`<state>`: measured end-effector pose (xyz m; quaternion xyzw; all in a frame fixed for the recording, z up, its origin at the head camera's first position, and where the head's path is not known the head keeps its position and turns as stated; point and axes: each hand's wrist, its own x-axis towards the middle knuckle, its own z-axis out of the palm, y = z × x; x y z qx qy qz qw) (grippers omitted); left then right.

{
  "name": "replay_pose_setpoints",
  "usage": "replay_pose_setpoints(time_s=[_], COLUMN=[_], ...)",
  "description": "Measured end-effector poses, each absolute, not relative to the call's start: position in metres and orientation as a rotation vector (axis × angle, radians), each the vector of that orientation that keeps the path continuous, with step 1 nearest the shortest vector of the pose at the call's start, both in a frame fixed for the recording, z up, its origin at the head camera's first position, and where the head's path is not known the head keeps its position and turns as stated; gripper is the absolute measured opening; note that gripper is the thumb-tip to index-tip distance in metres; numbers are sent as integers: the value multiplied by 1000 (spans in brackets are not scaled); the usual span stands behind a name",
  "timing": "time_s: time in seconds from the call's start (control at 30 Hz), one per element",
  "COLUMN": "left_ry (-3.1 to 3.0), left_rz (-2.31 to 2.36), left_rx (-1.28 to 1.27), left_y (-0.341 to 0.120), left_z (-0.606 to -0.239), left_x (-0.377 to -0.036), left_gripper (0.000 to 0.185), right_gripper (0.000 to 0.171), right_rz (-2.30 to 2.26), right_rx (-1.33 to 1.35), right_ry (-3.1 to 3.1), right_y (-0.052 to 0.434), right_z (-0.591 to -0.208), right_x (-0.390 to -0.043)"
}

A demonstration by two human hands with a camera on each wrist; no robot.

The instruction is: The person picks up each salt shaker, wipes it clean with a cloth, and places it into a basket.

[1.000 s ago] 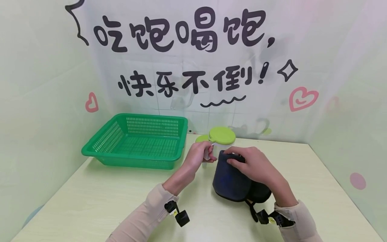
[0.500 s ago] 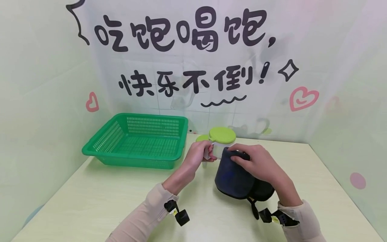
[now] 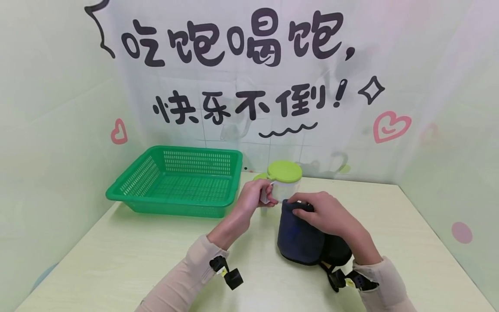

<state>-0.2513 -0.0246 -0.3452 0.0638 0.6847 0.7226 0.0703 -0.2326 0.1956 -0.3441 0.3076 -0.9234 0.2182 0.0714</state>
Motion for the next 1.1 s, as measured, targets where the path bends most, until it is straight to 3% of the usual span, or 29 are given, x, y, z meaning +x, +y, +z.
replay_pose_setpoints(time_s=[1.1], left_ry=[2119], left_rz=[2126], left_rx=[195], left_y=[-21], left_z=[-346], left_x=[-249], left_gripper=[26], right_gripper=[24], right_rz=[664], right_rx=[859], right_ry=[-2639], right_y=[205], right_z=[-333], right_x=[-228])
